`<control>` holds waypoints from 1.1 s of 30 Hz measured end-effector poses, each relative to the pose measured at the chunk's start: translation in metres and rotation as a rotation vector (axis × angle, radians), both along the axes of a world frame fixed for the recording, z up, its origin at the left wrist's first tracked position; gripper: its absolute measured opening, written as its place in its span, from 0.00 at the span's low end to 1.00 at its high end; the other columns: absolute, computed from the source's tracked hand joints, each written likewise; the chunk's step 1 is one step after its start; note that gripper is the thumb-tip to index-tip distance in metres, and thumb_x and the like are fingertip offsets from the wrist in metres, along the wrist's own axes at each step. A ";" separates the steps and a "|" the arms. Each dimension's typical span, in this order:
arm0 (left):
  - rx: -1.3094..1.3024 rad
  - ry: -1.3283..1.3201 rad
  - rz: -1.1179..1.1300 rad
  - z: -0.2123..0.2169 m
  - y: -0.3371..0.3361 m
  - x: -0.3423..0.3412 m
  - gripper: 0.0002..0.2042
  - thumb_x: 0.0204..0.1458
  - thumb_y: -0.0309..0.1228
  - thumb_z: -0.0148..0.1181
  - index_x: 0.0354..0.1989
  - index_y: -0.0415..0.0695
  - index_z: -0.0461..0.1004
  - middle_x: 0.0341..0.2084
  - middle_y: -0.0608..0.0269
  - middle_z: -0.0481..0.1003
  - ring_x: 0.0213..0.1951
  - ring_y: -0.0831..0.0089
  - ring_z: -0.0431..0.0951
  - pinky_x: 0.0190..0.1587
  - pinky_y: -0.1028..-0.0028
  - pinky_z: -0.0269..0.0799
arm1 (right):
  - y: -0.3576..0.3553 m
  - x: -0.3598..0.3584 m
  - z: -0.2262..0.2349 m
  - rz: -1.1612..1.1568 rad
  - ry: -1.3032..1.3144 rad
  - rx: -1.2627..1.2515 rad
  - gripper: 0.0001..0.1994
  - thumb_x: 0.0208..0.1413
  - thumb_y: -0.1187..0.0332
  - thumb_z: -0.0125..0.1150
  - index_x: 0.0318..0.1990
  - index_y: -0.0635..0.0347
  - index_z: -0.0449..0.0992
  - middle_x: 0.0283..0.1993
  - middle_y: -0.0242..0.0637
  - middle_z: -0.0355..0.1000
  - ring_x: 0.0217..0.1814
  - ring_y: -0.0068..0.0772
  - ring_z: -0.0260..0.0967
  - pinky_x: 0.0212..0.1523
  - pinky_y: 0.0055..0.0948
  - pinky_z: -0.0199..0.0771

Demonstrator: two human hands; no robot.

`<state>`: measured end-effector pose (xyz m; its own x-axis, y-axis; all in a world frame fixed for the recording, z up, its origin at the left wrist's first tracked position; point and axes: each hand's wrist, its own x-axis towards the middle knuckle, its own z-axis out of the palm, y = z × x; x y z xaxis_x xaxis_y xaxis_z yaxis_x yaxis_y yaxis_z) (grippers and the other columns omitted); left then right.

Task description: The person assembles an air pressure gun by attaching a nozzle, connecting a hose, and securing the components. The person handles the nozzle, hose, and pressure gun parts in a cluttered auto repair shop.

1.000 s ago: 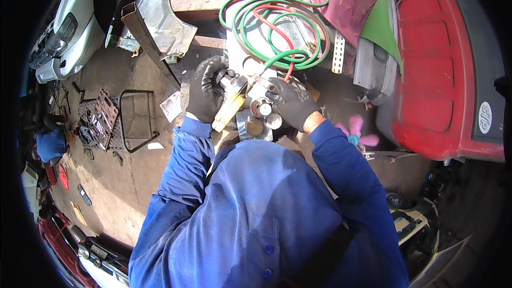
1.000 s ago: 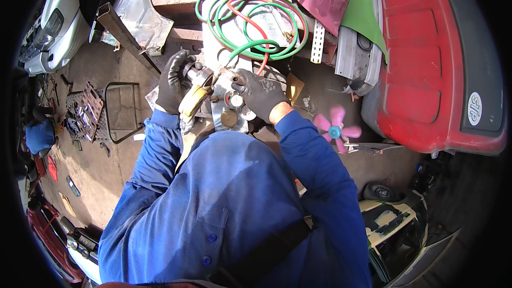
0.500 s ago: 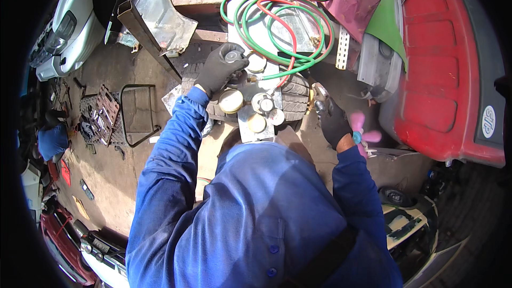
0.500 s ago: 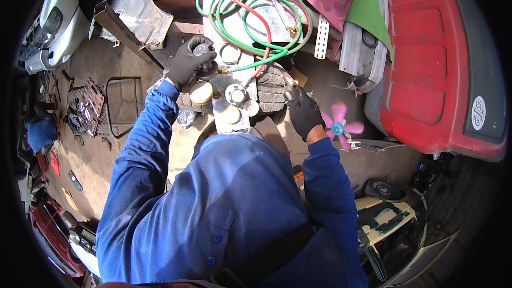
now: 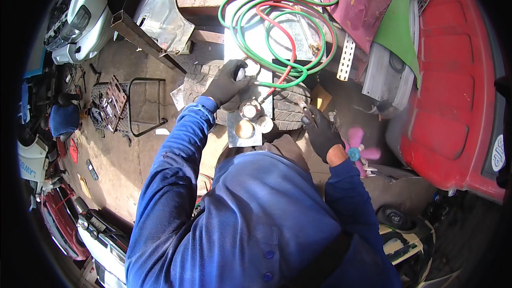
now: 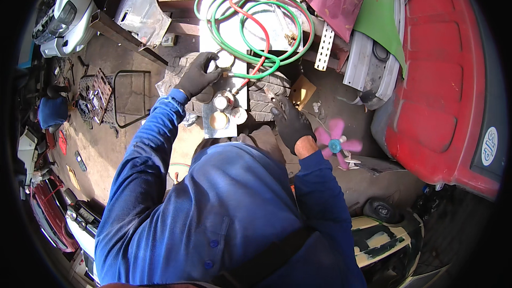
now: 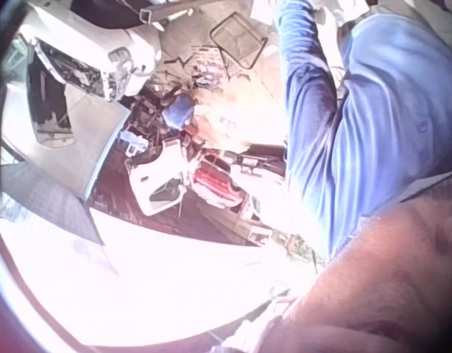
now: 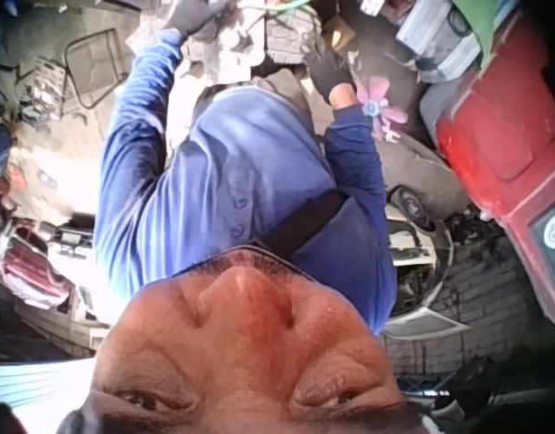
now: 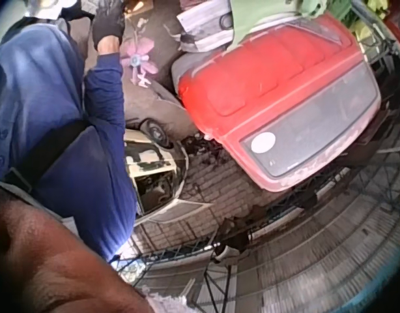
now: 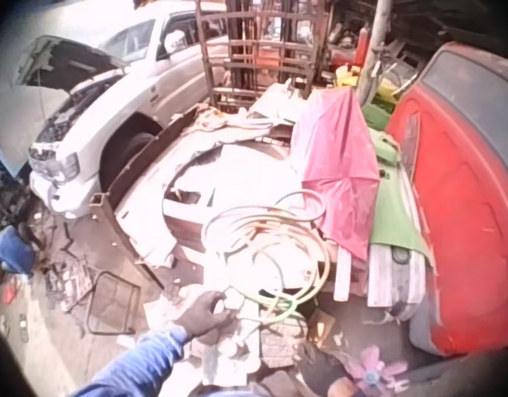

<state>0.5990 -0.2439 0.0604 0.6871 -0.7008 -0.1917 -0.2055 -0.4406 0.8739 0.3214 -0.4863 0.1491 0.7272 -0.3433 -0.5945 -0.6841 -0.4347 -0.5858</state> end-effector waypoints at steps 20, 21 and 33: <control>-0.103 0.163 0.383 0.010 0.036 -0.023 0.40 0.61 0.36 0.73 0.78 0.38 0.61 0.70 0.47 0.71 0.72 0.62 0.70 0.75 0.64 0.64 | -0.142 0.178 -0.050 -0.048 -0.131 0.041 0.27 0.70 0.64 0.59 0.74 0.57 0.68 0.27 0.34 0.72 0.21 0.25 0.68 0.21 0.33 0.68; -0.081 0.144 0.381 0.012 0.035 -0.022 0.39 0.61 0.36 0.73 0.78 0.37 0.61 0.69 0.46 0.72 0.70 0.61 0.72 0.74 0.64 0.66 | -0.139 0.185 -0.048 -0.236 -0.162 0.294 0.27 0.71 0.65 0.59 0.75 0.57 0.67 0.27 0.34 0.71 0.21 0.25 0.67 0.20 0.32 0.67; 0.029 0.078 0.321 0.027 0.004 -0.028 0.43 0.58 0.49 0.76 0.76 0.37 0.65 0.65 0.44 0.73 0.66 0.55 0.76 0.69 0.61 0.72 | -0.090 0.254 -0.040 0.032 -0.120 -0.116 0.36 0.59 0.64 0.65 0.77 0.58 0.66 0.58 0.60 0.80 0.57 0.56 0.82 0.60 0.47 0.79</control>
